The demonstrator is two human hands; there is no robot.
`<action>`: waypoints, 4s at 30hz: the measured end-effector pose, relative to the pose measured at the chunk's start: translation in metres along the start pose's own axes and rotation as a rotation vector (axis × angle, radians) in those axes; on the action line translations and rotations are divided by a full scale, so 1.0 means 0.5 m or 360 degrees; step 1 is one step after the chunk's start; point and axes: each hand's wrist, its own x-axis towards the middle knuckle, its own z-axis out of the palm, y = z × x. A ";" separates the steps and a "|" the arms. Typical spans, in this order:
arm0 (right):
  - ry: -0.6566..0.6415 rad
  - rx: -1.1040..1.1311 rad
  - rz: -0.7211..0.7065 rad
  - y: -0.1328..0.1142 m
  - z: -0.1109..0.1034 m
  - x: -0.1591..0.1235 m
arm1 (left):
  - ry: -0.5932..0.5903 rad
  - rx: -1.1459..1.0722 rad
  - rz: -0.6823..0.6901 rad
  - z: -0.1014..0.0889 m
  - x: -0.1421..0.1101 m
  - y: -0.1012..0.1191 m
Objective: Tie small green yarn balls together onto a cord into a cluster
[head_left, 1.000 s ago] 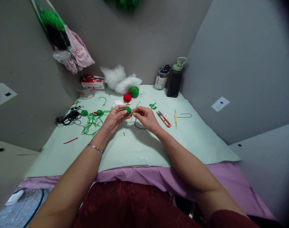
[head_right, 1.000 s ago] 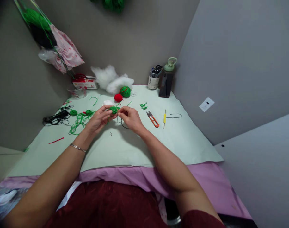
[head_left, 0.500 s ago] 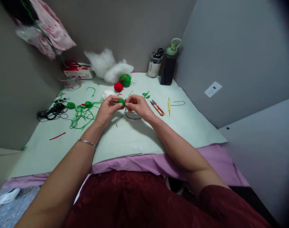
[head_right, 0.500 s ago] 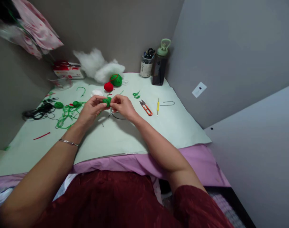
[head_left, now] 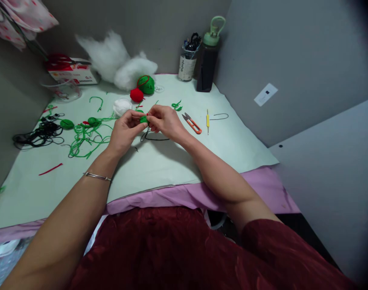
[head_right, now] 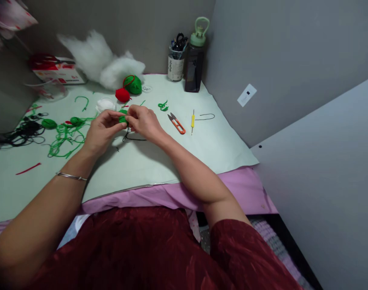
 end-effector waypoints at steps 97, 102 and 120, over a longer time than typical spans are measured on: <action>-0.0013 0.0207 -0.0163 -0.036 -0.042 -0.010 | -0.0221 -0.0323 -0.0285 -0.040 -0.001 0.049; -0.0059 0.0367 -0.0081 -0.035 -0.032 -0.009 | -0.0197 -0.0333 -0.0307 -0.035 -0.003 0.046; 0.0118 0.0167 0.0083 0.000 -0.023 0.006 | -0.0002 -0.0134 -0.0106 -0.011 -0.002 0.017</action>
